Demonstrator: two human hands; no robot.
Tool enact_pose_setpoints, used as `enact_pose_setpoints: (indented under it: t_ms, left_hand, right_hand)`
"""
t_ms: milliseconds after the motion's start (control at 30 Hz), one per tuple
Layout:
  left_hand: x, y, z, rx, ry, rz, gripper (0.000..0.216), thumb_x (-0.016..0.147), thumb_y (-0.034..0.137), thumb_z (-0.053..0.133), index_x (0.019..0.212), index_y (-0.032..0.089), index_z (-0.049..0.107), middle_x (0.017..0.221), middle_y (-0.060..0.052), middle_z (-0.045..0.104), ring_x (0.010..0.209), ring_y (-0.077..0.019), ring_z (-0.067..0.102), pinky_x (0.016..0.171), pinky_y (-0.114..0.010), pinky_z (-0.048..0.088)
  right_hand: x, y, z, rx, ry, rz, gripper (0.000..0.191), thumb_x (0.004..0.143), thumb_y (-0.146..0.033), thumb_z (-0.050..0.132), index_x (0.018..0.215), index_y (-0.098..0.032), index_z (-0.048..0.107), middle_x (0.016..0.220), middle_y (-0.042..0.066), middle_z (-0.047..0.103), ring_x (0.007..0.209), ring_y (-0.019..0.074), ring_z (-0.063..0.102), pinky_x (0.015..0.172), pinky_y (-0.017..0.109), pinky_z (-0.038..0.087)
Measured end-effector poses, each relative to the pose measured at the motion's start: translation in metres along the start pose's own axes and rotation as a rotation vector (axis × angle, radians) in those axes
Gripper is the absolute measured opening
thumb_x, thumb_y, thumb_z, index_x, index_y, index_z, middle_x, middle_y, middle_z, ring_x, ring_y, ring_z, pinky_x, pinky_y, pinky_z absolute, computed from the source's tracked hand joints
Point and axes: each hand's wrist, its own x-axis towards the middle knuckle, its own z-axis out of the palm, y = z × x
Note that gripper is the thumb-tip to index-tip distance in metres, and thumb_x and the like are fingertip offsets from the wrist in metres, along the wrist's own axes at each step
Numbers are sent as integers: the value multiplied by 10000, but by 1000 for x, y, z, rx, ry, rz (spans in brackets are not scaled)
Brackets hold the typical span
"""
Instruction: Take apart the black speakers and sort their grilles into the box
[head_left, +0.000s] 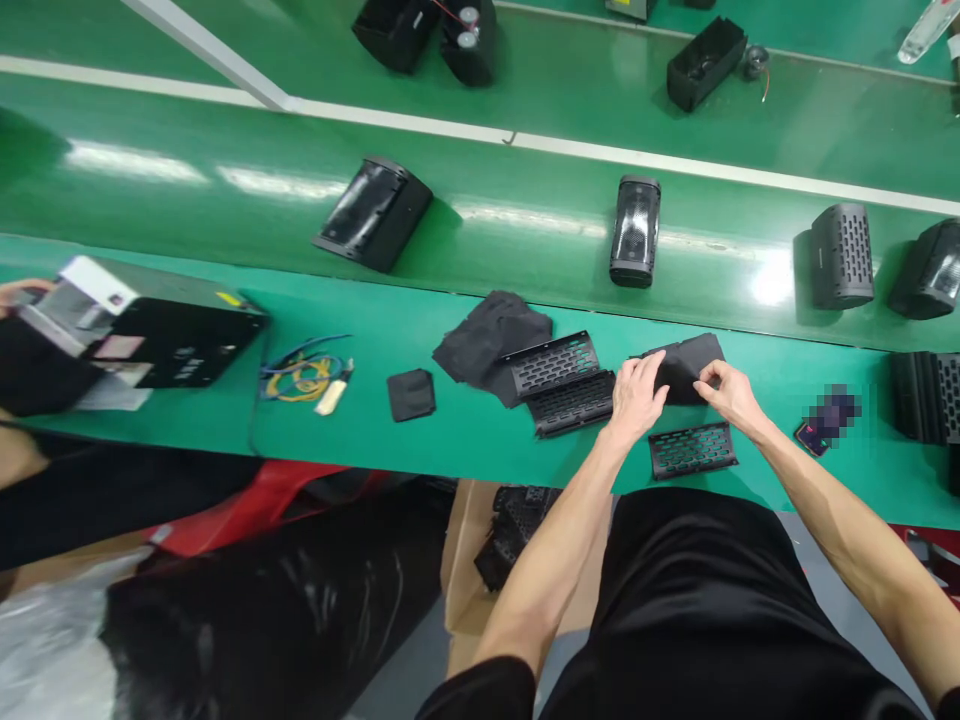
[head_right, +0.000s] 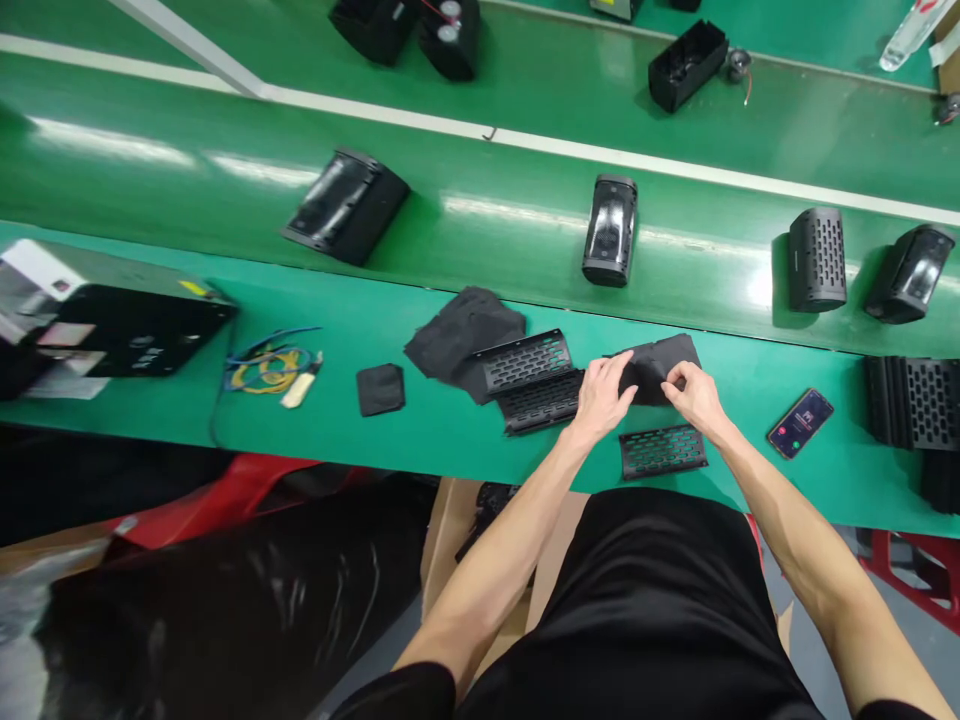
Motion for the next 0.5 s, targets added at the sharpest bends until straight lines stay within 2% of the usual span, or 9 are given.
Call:
enact_pose_setpoints:
  t_ms: [100, 167, 200, 267, 367, 433, 500]
  left_hand:
    - [25, -5, 1, 87, -176, -54, 370, 978, 240, 671, 1343, 233, 730, 1160, -121, 793, 1178, -344, 586, 1058, -517, 451]
    - [33, -9, 1, 103, -194, -64, 213, 1006, 258, 634, 1145, 237, 794, 1051, -129, 784, 1147, -353, 589, 1037, -526, 445]
    - [35, -10, 2, 103, -185, -60, 205, 1020, 273, 615, 1099, 234, 800, 1058, -137, 776, 1152, -359, 583, 1034, -528, 443]
    - [36, -12, 2, 101, -171, -48, 234, 1028, 290, 599, 1148, 229, 791, 1164, -148, 760, 1190, -367, 562, 1041, -525, 440]
    - [37, -10, 3, 83, -157, -17, 414, 996, 281, 637, 1402, 224, 693, 1378, -143, 713, 1260, -366, 527, 1073, -514, 433]
    - [40, -8, 6, 66, -159, 1, 537, 974, 269, 657, 1507, 222, 619, 1400, -131, 714, 1259, -359, 527, 1077, -507, 435]
    - [44, -5, 10, 50, -162, 13, 585, 958, 263, 667, 1538, 220, 594, 1368, -121, 733, 1244, -354, 531, 1071, -504, 439]
  right_hand:
    - [6, 4, 1, 15, 9, 109, 127, 810, -357, 670, 776, -251, 607, 739, 8, 688, 707, 209, 615, 731, 330, 478]
    - [9, 8, 4, 2, 29, 137, 113, 778, -333, 665, 746, -254, 592, 714, 6, 676, 693, 213, 613, 714, 334, 468]
    - [11, 11, 6, 1, 35, 140, 108, 769, -327, 662, 739, -255, 588, 714, 7, 676, 691, 214, 613, 713, 336, 468]
    - [11, 15, 8, 8, 46, 137, 101, 763, -324, 659, 744, -254, 590, 730, 9, 682, 696, 212, 614, 721, 339, 479]
    - [12, 20, 8, 35, 59, 123, 135, 769, -319, 656, 881, -244, 662, 799, 6, 711, 728, 202, 636, 757, 336, 515]
    - [13, 22, 8, 60, 64, 105, 276, 777, -311, 652, 1035, -235, 714, 824, 1, 720, 733, 197, 644, 771, 336, 539]
    - [16, 22, 7, 75, 69, 82, 312, 789, -317, 651, 1070, -228, 753, 851, 14, 727, 745, 200, 652, 792, 349, 560]
